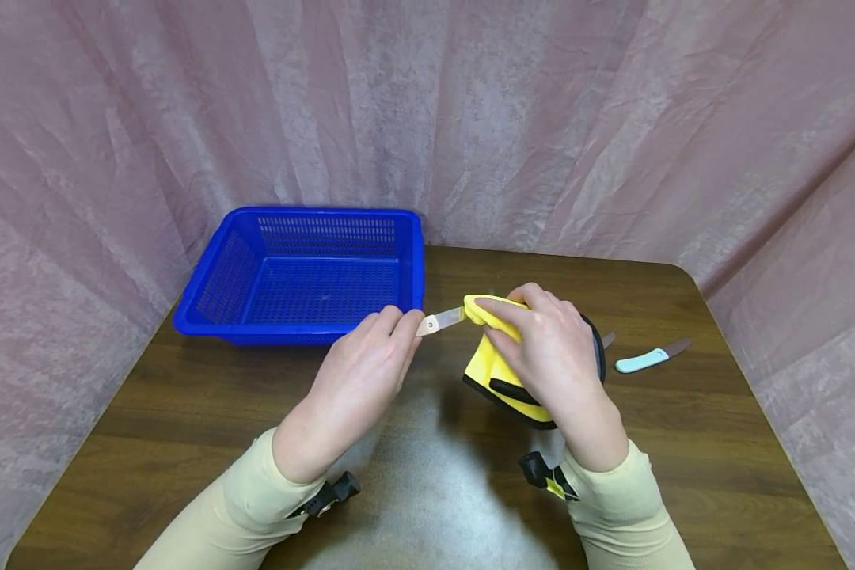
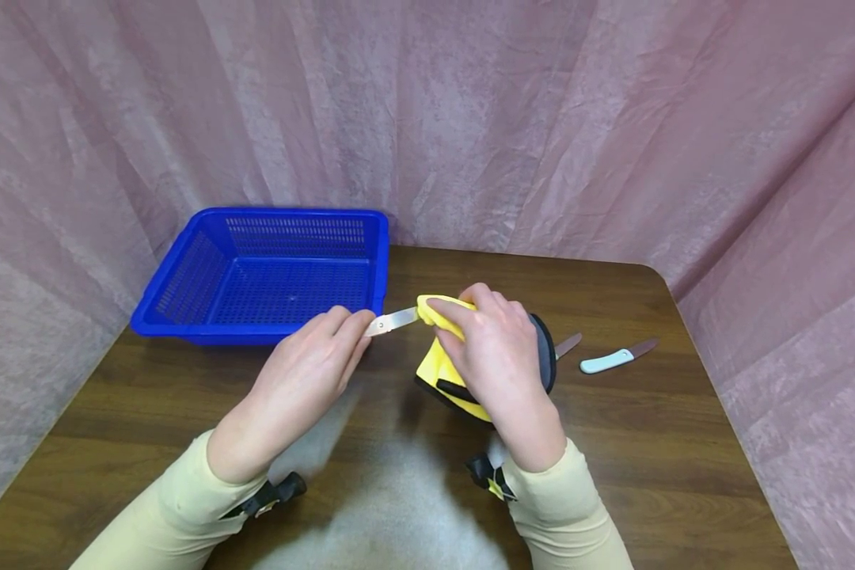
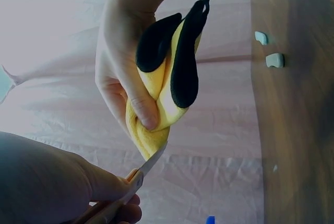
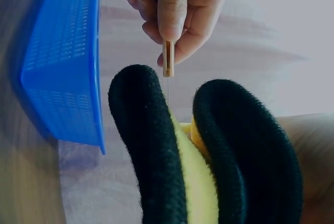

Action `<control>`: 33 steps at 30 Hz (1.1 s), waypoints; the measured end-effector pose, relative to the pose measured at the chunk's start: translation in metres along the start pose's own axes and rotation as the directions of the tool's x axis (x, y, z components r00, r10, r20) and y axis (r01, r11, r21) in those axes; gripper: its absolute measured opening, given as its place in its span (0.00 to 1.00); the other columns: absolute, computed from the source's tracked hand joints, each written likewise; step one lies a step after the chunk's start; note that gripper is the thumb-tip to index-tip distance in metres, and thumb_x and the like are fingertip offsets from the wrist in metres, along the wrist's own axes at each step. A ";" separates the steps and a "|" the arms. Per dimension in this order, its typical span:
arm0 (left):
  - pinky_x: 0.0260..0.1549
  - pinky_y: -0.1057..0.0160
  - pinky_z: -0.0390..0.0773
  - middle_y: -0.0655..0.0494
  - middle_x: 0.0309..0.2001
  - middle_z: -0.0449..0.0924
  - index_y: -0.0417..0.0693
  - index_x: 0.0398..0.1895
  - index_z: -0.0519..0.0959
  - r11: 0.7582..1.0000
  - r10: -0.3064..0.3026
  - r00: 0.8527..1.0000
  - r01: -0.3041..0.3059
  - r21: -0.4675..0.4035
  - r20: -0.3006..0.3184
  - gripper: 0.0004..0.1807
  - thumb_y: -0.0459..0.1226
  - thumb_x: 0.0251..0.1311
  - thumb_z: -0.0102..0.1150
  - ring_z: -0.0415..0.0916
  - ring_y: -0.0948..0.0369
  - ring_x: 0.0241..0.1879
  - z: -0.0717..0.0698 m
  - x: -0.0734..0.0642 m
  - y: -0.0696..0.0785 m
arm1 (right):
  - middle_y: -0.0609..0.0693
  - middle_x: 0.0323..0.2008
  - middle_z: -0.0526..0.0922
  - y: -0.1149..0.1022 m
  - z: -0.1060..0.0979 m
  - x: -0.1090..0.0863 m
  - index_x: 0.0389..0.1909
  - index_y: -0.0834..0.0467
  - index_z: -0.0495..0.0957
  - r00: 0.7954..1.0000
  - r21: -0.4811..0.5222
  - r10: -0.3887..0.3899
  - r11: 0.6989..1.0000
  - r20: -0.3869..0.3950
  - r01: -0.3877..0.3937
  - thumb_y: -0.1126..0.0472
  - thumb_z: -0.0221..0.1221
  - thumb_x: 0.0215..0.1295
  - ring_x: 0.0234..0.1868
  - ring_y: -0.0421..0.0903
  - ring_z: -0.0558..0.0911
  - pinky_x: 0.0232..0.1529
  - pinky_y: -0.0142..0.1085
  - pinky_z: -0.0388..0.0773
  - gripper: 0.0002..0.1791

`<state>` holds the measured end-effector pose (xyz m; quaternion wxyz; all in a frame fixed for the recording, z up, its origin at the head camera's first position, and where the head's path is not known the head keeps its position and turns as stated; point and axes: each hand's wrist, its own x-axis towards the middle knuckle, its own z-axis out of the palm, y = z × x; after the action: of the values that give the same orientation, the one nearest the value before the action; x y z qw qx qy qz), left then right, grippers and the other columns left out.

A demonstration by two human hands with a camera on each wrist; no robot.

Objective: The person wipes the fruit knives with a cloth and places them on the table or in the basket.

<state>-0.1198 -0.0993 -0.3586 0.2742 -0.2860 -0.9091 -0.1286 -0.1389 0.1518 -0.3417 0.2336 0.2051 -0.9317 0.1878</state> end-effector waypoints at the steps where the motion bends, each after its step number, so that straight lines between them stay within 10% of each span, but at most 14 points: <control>1: 0.20 0.56 0.76 0.50 0.33 0.74 0.38 0.53 0.79 1.000 0.000 1.000 0.000 0.000 -0.001 0.09 0.34 0.79 0.64 0.74 0.50 0.28 0.000 0.000 0.000 | 0.53 0.47 0.87 0.001 0.000 0.000 0.60 0.43 0.92 1.000 0.000 0.003 1.000 0.001 -0.003 0.61 0.79 0.63 0.38 0.60 0.83 0.40 0.55 0.80 0.24; 33: 0.21 0.56 0.75 0.51 0.32 0.73 0.39 0.52 0.79 1.000 0.003 1.000 -0.003 0.000 -0.017 0.07 0.34 0.79 0.64 0.73 0.50 0.27 -0.003 0.000 0.000 | 0.50 0.46 0.86 0.013 -0.007 -0.002 0.62 0.41 0.91 0.997 0.003 0.074 0.997 0.015 -0.074 0.60 0.77 0.67 0.36 0.61 0.82 0.36 0.56 0.78 0.24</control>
<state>-0.1185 -0.1004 -0.3564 0.2821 -0.2862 -0.9063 -0.1308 -0.1414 0.1661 -0.3404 0.2192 0.1720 -0.9400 0.1967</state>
